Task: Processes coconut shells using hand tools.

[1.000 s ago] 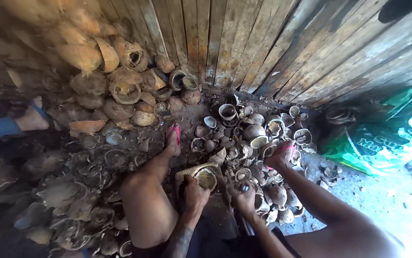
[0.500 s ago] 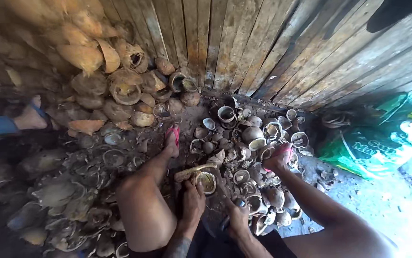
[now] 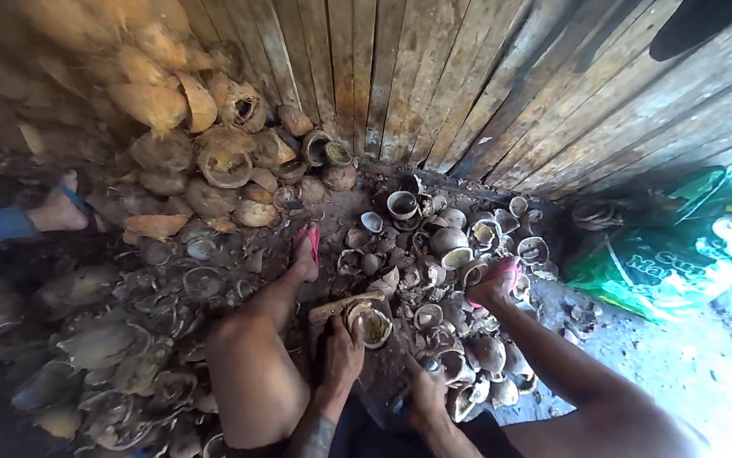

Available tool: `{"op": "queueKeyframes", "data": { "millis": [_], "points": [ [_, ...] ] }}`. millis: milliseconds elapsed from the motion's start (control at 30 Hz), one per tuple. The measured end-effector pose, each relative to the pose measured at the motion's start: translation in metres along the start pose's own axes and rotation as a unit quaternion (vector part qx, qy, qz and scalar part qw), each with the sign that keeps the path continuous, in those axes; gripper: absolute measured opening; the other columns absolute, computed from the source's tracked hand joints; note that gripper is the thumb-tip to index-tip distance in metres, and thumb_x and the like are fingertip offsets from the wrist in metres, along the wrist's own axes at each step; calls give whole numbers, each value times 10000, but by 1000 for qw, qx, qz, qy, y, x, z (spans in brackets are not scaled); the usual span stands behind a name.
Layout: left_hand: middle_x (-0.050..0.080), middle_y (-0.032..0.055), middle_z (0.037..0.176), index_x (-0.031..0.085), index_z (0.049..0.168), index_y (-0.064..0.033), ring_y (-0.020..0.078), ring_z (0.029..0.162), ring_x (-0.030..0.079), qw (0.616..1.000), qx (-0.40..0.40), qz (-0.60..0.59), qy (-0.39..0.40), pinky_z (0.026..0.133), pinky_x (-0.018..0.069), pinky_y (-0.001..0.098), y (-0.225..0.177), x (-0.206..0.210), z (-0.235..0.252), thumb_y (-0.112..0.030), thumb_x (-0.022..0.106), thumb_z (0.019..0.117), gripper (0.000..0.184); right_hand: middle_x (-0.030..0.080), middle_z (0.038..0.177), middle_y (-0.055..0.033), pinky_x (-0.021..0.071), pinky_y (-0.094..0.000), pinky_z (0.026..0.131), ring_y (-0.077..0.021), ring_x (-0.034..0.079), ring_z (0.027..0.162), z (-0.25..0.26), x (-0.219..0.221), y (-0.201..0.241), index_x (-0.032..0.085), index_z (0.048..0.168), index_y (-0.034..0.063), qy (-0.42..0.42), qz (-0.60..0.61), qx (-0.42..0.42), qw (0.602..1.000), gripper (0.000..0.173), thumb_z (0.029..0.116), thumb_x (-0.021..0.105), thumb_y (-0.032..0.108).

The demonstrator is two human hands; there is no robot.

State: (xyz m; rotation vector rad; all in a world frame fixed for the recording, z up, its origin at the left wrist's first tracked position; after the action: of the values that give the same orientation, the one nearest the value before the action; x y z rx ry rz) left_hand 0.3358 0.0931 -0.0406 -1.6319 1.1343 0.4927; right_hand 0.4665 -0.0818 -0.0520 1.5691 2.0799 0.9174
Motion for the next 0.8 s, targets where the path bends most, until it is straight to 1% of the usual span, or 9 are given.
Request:
{"op": "queueKeyframes", "data": {
  "millis": [133,233,300,367,467,567,633,700,800],
  "points": [
    [692,216,1003,462,1363,73,354,992,709,999,-15,42,-22,909,563,485,-7,4,2,-385,470,1071,543,514,675,-65,425,-298,401,-124,421,442,21,9,6,528,959,19,-4,-41,19,999,265,862,773,-3],
    [700,205,975,445,1381,67,353,981,717,998,-21,62,-17,897,569,483,-7,7,4,-382,457,1079,542,551,696,-62,460,-309,429,-133,484,480,85,29,32,546,988,10,141,-157,-32,977,339,785,818,17],
    [702,206,984,442,1394,62,359,989,717,997,-16,70,-12,897,568,491,-8,9,6,-391,446,1082,550,561,704,-9,486,-269,482,-96,528,535,114,56,65,554,957,45,234,-230,-136,935,418,679,867,62],
    [698,211,1006,452,1386,58,366,1003,709,997,-10,78,-8,910,563,501,-5,8,5,-396,437,1077,549,574,725,37,504,-230,571,-53,547,598,112,79,89,557,931,84,303,-275,-226,884,453,642,904,113],
    [696,210,1007,476,1362,46,365,996,710,997,-4,77,-12,904,565,502,-5,6,8,-392,445,1078,523,601,812,-4,526,-245,685,-67,576,701,75,85,109,607,983,30,313,-369,-288,826,435,699,896,189],
    [694,211,987,485,1338,42,367,978,713,997,1,70,-12,888,569,509,-4,6,7,-394,438,1081,509,634,808,-22,550,-263,691,-83,607,704,57,55,101,639,980,25,235,-385,-255,855,404,706,894,178],
    [694,202,960,478,1345,42,368,956,713,998,12,67,-13,875,570,511,-3,7,9,-386,421,1084,504,611,736,-20,528,-270,568,-96,578,596,65,36,86,620,923,45,204,-348,-188,895,372,700,905,129],
    [692,183,911,494,1318,40,357,913,718,997,27,71,-23,844,577,506,-2,7,10,-385,423,1081,492,588,692,-44,494,-299,471,-130,535,505,80,31,70,605,913,37,214,-328,-107,914,347,730,893,98],
    [690,172,897,503,1303,36,345,898,718,996,35,75,-30,833,580,500,-2,7,12,-386,422,1080,485,566,666,-49,467,-296,427,-131,487,448,99,43,65,595,956,29,250,-330,-20,910,340,763,870,74]
  ]
}}
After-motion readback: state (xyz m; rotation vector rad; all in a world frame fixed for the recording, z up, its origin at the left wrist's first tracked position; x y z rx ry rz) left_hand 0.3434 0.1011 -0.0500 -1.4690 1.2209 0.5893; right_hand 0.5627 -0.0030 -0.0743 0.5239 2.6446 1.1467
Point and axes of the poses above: each hand's wrist, its own z-axis towards the middle knuckle, its own x-axis out of the palm, y = z × x, the point moved 9 cm from there along z, towards the middle knuckle
